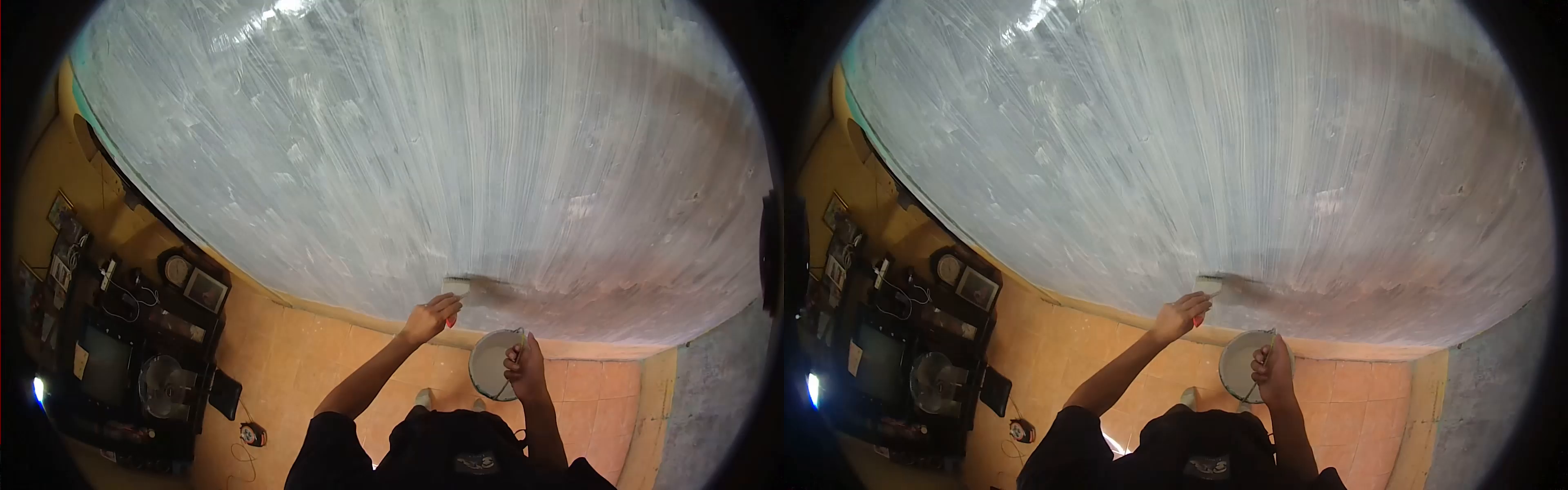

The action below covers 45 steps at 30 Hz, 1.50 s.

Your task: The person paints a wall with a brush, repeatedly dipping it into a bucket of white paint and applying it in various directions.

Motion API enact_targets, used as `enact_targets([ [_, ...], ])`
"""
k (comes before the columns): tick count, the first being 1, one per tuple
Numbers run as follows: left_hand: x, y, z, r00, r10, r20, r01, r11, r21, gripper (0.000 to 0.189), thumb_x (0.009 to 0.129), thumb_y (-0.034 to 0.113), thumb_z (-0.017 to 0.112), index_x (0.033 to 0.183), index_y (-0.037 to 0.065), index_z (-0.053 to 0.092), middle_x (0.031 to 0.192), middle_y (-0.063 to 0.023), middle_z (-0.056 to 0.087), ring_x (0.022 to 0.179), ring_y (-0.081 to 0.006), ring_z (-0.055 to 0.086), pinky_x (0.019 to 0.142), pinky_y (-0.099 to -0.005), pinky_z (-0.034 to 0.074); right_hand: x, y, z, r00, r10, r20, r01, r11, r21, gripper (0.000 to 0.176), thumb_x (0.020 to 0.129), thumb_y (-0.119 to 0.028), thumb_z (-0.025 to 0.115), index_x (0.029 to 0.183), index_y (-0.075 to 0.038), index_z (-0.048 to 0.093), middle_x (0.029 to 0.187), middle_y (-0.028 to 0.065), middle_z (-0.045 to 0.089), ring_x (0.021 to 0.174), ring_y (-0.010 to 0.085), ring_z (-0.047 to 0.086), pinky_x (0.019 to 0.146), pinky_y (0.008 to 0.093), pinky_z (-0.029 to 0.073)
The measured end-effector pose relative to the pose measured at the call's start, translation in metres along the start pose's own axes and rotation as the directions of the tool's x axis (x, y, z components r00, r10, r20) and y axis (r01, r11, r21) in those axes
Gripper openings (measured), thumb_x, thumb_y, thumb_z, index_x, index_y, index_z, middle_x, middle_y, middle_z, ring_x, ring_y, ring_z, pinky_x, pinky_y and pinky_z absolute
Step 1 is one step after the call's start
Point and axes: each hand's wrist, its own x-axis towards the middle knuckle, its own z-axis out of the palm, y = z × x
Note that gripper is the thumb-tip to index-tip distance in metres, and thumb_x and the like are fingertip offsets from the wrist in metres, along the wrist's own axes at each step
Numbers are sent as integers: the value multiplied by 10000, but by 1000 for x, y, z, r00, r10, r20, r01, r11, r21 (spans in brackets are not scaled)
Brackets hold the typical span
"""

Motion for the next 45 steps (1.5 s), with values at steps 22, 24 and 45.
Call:
enact_targets([
  [22,313,159,-415,747,477,-464,-285,860,424,152,910,-29,660,1045,21,710,1053,-69,736,933,-176,714,777,-299,598,10,-1,-27,1000,19,-2,-19,998,57,443,1010,-566,440,794,-184,502,659,-25,455,485,79,384,413,211,268],
  [24,316,163,-401,683,522,-512,-332,845,418,157,901,-24,677,1044,30,714,1046,-68,737,934,-176,714,779,-301,596,10,-1,-28,1000,16,5,-16,997,71,442,1007,-568,445,792,-185,500,658,-27,456,487,79,385,414,211,268],
  [45,150,92,-109,768,619,-165,-433,691,580,276,798,87,773,1070,119,736,1222,-28,675,1144,-251,669,708,-255,621,9,-15,-62,996,7,-92,-2,998,56,428,987,-573,499,816,-181,477,680,-25,443,479,70,351,410,206,258],
])
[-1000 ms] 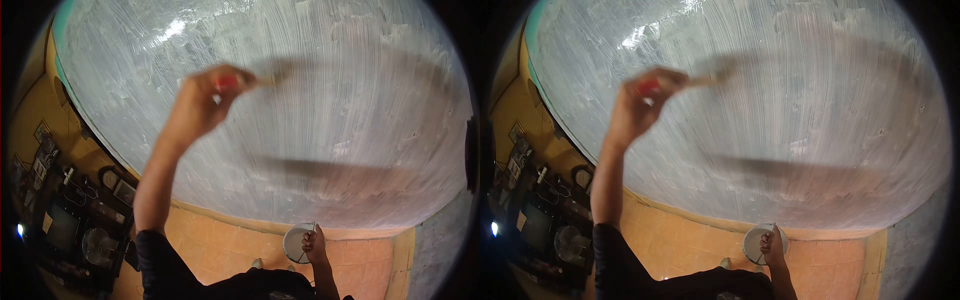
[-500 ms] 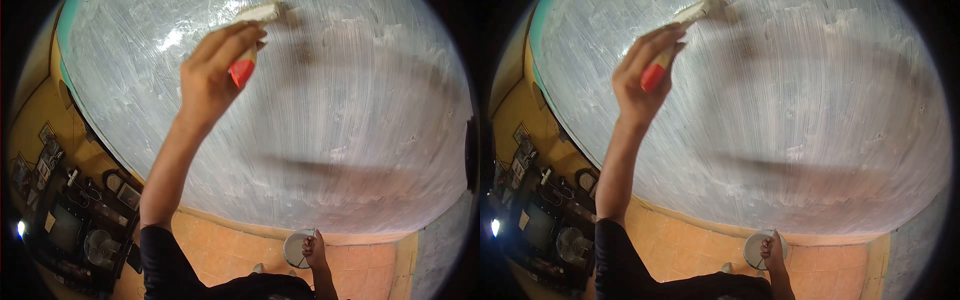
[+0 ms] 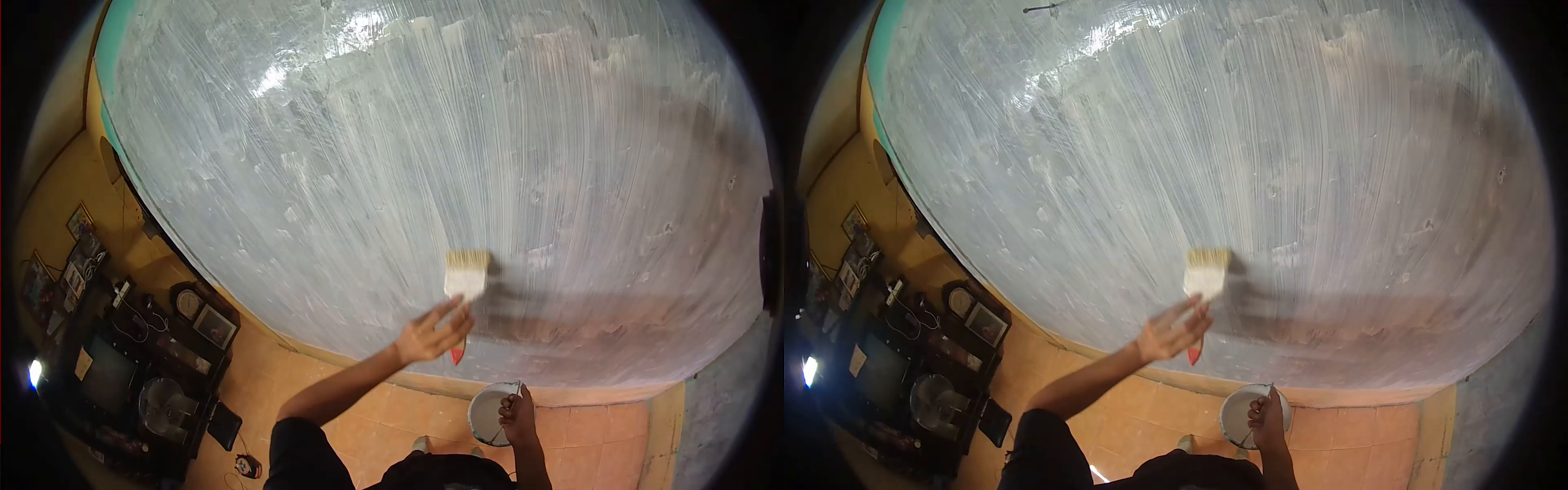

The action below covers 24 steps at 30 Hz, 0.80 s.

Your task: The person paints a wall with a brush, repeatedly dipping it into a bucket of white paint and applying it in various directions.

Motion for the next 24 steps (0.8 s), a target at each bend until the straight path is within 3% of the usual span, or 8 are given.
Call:
enact_targets([
  [4,-65,59,22,978,-77,195,124,963,-240,411,777,127,732,1180,68,672,1234,-77,647,1149,-305,655,781,-313,626,-5,-3,-5,1000,12,18,-12,1000,-3,435,986,-574,498,821,-175,451,691,-22,429,483,72,339,409,211,249],
  [8,-138,105,57,967,-76,242,152,938,-310,443,761,156,729,1188,58,659,1231,-85,647,1160,-308,648,798,-324,622,-9,-5,-10,1000,11,-21,-11,999,-36,437,988,-575,496,812,-177,453,679,-19,431,481,72,346,406,213,241],
  [10,-161,121,69,943,-106,316,241,872,-425,436,750,154,743,1165,50,660,1232,-86,645,1146,-285,657,779,-316,623,-10,-8,-15,1000,8,-15,-8,1000,-24,441,988,-577,493,805,-178,457,667,-19,428,479,73,348,406,213,238],
  [12,-165,122,79,932,-130,339,271,871,-409,389,765,132,735,1142,69,664,1206,-78,665,1116,-242,673,726,-313,621,-11,-10,-17,1000,7,-17,-7,1000,-22,444,989,-580,489,802,-178,458,661,-19,425,478,75,346,403,214,235],
  [14,-159,110,83,825,-232,516,483,763,-430,338,779,81,715,1114,106,681,1171,-54,690,1067,-210,691,667,-315,611,-9,-8,-19,1000,5,-6,-5,1000,-20,447,990,-582,484,799,-179,460,656,-18,422,478,77,344,401,215,232],
  [20,-22,1,15,731,-353,585,638,657,-401,242,851,57,721,1090,84,702,1103,-93,710,974,-301,687,770,-384,569,0,-5,-31,999,39,37,-39,999,-7,424,980,-575,485,843,-174,479,686,-11,459,487,90,361,416,219,264],
  [21,5,-20,-1,733,-374,567,650,630,-425,208,866,58,714,1073,83,706,1084,-100,712,949,-305,689,768,-369,569,-6,-6,-22,1000,21,-24,-21,1000,-5,428,976,-576,493,830,-173,486,687,-5,468,494,101,374,418,228,274],
  [24,92,-88,-63,769,-338,542,601,669,-437,187,875,15,704,1058,53,706,1053,-96,723,926,-270,715,788,-347,582,1,-6,-29,999,29,44,-30,999,13,429,972,-575,504,813,-177,493,683,-4,468,505,104,391,421,232,274],
])
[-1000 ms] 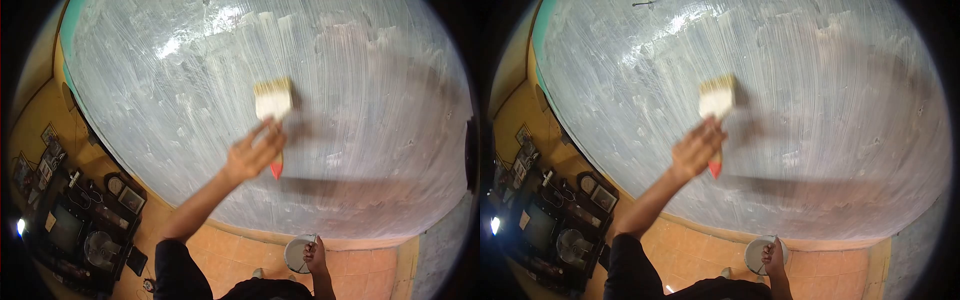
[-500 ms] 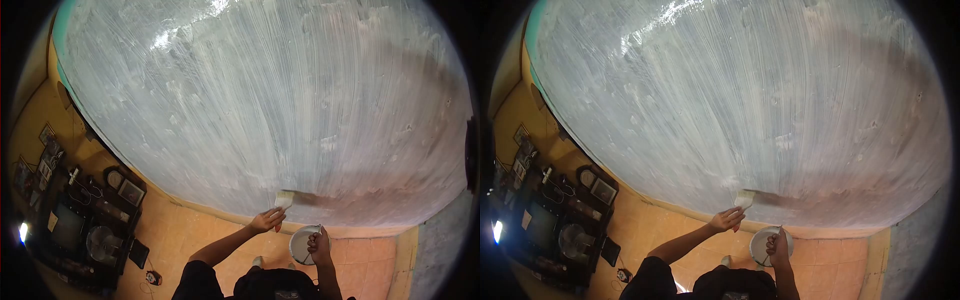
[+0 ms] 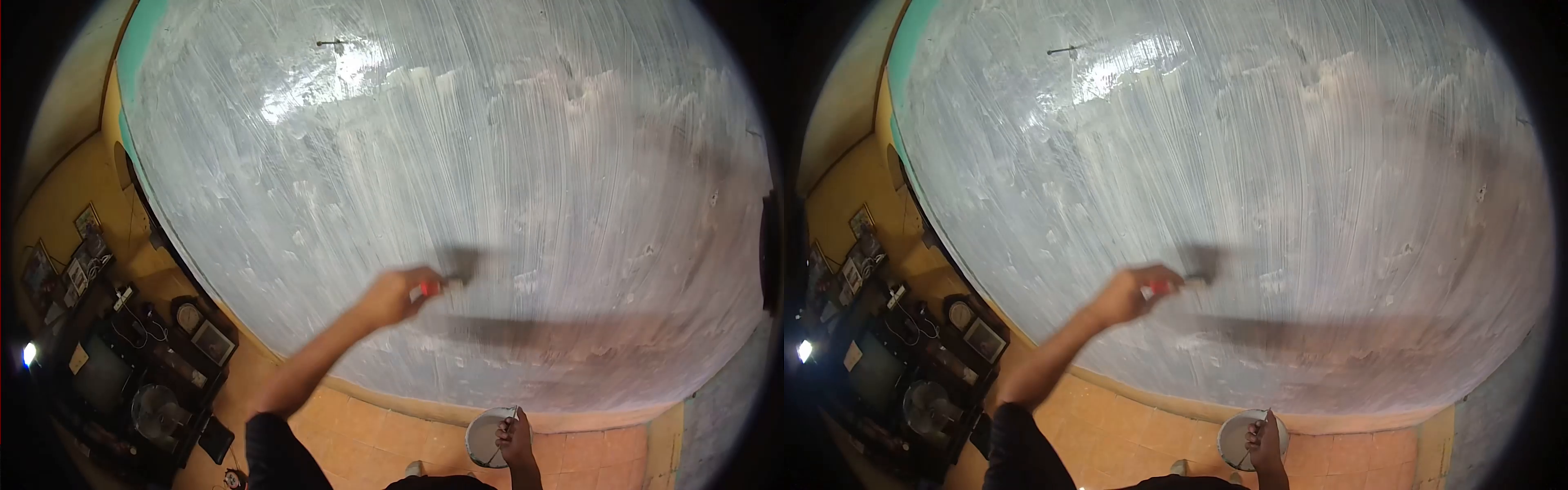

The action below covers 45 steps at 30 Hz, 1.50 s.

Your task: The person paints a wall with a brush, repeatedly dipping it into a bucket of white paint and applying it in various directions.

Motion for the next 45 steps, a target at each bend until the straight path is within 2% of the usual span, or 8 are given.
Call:
enact_targets([
  [11,140,82,-257,885,324,-334,-212,920,329,228,869,55,714,1097,53,718,1056,-71,739,963,-177,713,811,-324,598,5,3,12,998,-30,47,28,999,28,422,983,-566,487,811,-180,488,673,-10,456,494,97,390,422,224,256],
  [18,144,118,-249,617,634,-466,-316,742,591,104,913,-44,643,993,-8,700,1010,-95,726,926,-177,698,738,-329,597,1,5,11,999,-25,27,23,998,50,417,995,-558,452,807,-187,464,672,-16,439,489,92,375,423,227,247],
  [19,135,138,-225,660,467,-588,-219,869,444,94,901,-34,668,984,-7,703,989,-106,724,898,-176,693,748,-328,594,2,5,10,999,-17,28,16,999,45,417,997,-558,448,807,-187,463,672,-16,437,488,91,371,424,229,245],
  [22,142,109,-185,498,772,-395,-368,600,710,224,859,0,719,1073,64,705,1100,-38,728,967,-183,709,789,-290,600,1,5,10,999,-18,36,17,999,34,416,996,-559,449,808,-188,463,673,-16,438,491,92,365,431,235,245],
  [33,89,82,-24,622,780,-76,-448,434,781,355,772,65,744,1119,38,672,1169,-138,676,1012,-254,716,637,-287,632,2,-2,-25,999,-34,5,34,996,77,422,981,-565,484,813,-179,473,677,0,455,500,101,377,429,238,250],
  [36,88,116,-40,854,509,-112,-407,785,467,298,802,-13,731,1087,56,680,1143,-84,700,967,-220,723,678,-316,632,5,-5,-30,1000,-28,1,28,996,81,428,980,-567,486,807,-176,483,671,3,456,493,102,375,417,239,242],
  [41,143,129,-105,913,313,-261,-302,950,80,238,845,-97,669,1041,37,688,1105,-80,721,1042,-220,698,853,-338,608,-2,-10,-35,999,-26,-41,29,997,65,436,980,-571,486,794,-177,494,664,3,462,478,103,367,413,240,240],
  [45,180,137,-179,772,523,-361,-352,825,442,242,865,-34,647,1072,56,735,975,-117,753,931,-238,726,875,-362,566,-2,-14,-46,999,-34,-27,36,995,96,433,980,-569,490,792,-179,495,662,1,463,473,102,364,414,243,240],
])
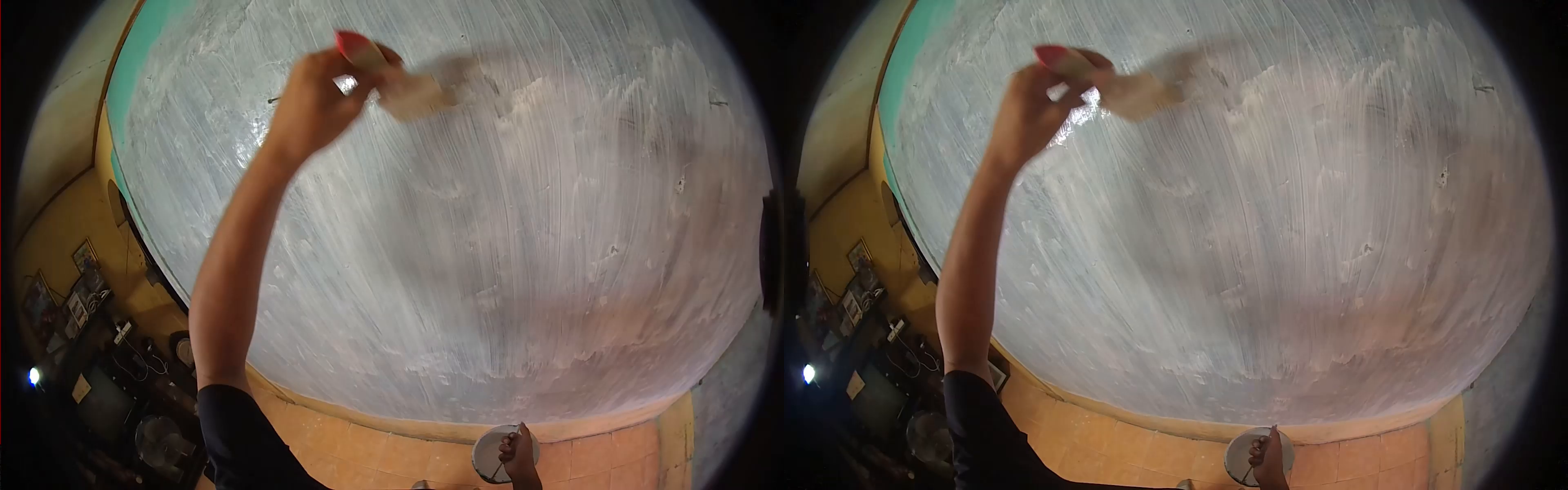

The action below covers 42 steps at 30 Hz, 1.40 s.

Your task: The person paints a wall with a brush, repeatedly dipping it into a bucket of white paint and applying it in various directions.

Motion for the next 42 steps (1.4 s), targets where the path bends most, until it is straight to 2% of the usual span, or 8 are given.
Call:
enact_targets([
  [7,37,25,7,958,162,-237,-108,969,224,179,906,50,687,1080,73,726,1039,-55,748,932,-181,719,828,-300,569,-7,-4,-7,1000,-29,-6,29,999,27,427,981,-564,495,785,-185,492,650,-3,454,466,99,360,410,245,238],
  [13,-40,67,103,952,306,10,-291,893,342,264,835,35,668,1096,81,666,1115,-88,672,957,-231,718,498,-303,585,-7,-5,-14,1000,-24,3,24,999,44,433,982,-565,494,783,-181,487,647,-3,451,461,100,356,404,241,227],
  [17,-92,104,129,930,337,149,-366,891,268,374,738,30,762,1101,61,674,1189,-114,664,903,-237,720,546,-272,597,-15,-10,-18,1000,0,-19,1,999,55,434,985,-562,491,788,-176,487,659,2,458,464,103,356,408,240,228],
  [22,-55,113,113,974,-27,226,72,979,-193,165,862,13,711,1023,47,698,1034,-115,726,904,-227,724,704,-323,628,-16,-12,-26,1000,-11,-25,12,999,34,428,985,-562,494,799,-176,489,661,5,458,472,103,364,413,246,235],
  [26,9,81,75,979,-198,53,201,976,-77,196,871,-60,635,1007,36,738,1043,-67,750,982,-204,717,880,-349,578,-20,-12,-26,996,-25,-81,27,999,31,424,985,-559,493,799,-178,489,658,1,453,471,101,368,406,248,234],
  [31,55,65,42,952,175,-251,-110,961,252,140,876,-24,666,990,38,719,1000,-55,747,899,-186,724,846,-313,572,-21,-14,-33,997,-42,-66,44,999,32,423,981,-559,501,786,-184,487,651,-6,457,461,96,367,401,247,236],
  [33,57,70,51,950,11,-311,-4,1000,24,91,868,-22,710,955,2,707,925,-110,720,817,-180,685,691,-309,578,-22,-15,-35,997,-47,-64,50,998,38,423,979,-560,504,781,-187,486,650,-8,461,457,95,367,400,246,238],
  [42,-97,109,135,867,422,266,-481,847,226,360,814,116,737,1169,115,677,1201,-71,672,1096,-243,684,607,-281,625,-26,-12,-30,999,-39,-28,39,999,22,417,976,-560,515,780,-194,479,649,-16,451,458,92,373,402,240,241],
])
